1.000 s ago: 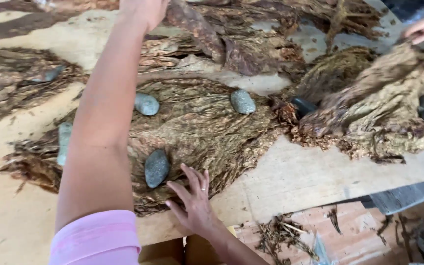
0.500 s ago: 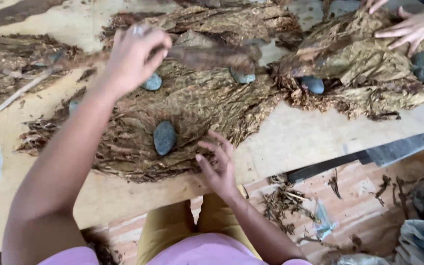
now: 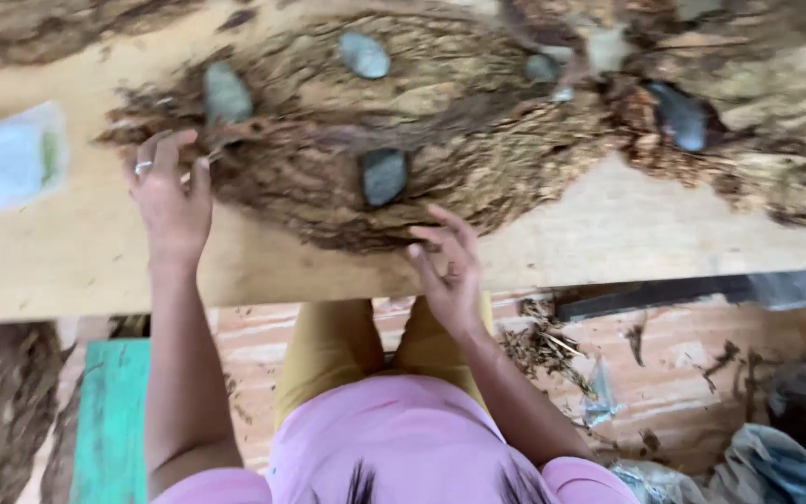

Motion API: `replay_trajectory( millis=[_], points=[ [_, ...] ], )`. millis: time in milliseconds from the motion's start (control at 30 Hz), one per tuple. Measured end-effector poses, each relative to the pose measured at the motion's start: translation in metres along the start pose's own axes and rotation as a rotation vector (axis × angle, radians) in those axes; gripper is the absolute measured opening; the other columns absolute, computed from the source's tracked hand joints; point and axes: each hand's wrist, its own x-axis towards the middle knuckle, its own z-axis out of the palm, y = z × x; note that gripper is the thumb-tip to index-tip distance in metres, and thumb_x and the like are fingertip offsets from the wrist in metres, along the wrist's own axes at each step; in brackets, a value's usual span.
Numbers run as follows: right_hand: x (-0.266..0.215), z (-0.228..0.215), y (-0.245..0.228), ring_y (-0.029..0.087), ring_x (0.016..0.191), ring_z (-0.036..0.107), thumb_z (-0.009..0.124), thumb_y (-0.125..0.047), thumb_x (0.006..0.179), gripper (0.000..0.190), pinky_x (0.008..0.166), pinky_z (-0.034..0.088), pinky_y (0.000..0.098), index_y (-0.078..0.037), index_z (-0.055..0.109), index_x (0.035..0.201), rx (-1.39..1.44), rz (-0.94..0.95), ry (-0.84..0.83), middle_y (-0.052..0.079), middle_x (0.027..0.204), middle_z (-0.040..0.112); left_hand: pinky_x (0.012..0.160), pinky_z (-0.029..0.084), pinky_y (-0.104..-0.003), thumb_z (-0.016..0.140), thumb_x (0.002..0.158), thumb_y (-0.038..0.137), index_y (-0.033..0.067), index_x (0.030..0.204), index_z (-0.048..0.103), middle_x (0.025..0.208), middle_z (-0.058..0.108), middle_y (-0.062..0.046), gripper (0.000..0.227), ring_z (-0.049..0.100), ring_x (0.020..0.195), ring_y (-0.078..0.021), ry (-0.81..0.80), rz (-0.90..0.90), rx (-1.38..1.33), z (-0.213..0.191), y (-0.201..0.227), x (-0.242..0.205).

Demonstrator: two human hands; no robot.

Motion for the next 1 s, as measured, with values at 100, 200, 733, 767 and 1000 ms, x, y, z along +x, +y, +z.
replay_trajectory(
  millis=[100,200,733,767,1000],
  points=[
    [-0.001,0.012,-0.011,0.035,0.121,0.052,0.064,-0.005,0.089,0.018,0.103,0.039,0.0459,-0.009,0.066,0.107,-0.031,-0.056,-0.024,0.015,0.125,0.051,0.091,0.041,-0.046,0.065,0.087,-0.009,0.0003,0.118,0.061,0.108,0.064,-0.019,0.032,0.059,0.104,-0.0385,0.072,-0.086,-0.192,0.003,-0.036,-0.014],
    [-0.004,0.025,-0.011,0.030,0.120,0.052,0.066,-0.003,0.088,0.022,0.103,0.039,0.0424,-0.011,0.067,0.108,-0.044,-0.109,-0.049,0.012,0.125,0.052,0.089,0.046,-0.045,0.065,0.090,-0.001,-0.0027,0.115,0.063,0.103,0.066,-0.022,0.025,0.062,0.098,-0.0385,0.047,-0.127,-0.326,0.019,-0.042,-0.017],
    [0.030,0.073,-0.010,0.037,0.112,0.059,0.045,-0.030,0.101,0.041,0.097,0.045,0.0526,0.004,0.060,0.117,0.470,0.243,-0.301,0.024,0.117,0.061,0.055,0.050,-0.024,0.065,0.085,-0.007,0.0033,0.102,0.067,0.082,0.063,-0.010,0.020,0.059,0.066,-0.0138,0.043,-0.340,-0.972,-0.015,0.129,-0.044],
    [0.037,0.074,-0.015,0.038,0.110,0.059,0.044,-0.038,0.101,0.050,0.097,0.045,0.0548,0.007,0.062,0.115,0.518,0.309,-0.319,0.025,0.116,0.061,0.060,0.047,-0.025,0.065,0.085,-0.008,0.0020,0.101,0.067,0.081,0.062,-0.009,0.020,0.059,0.071,-0.0150,0.062,-0.280,-0.961,-0.017,0.143,-0.044],
    [0.056,0.087,-0.020,0.012,0.081,0.067,0.064,-0.010,0.089,0.013,0.069,0.057,0.0269,0.000,0.070,0.095,0.649,0.366,-0.323,0.009,0.084,0.071,0.067,0.053,-0.032,0.072,0.083,0.003,0.0080,0.095,0.070,0.080,0.064,-0.006,0.013,0.065,0.076,-0.0246,0.063,-0.141,-0.648,-0.017,0.134,-0.056]
  ],
)
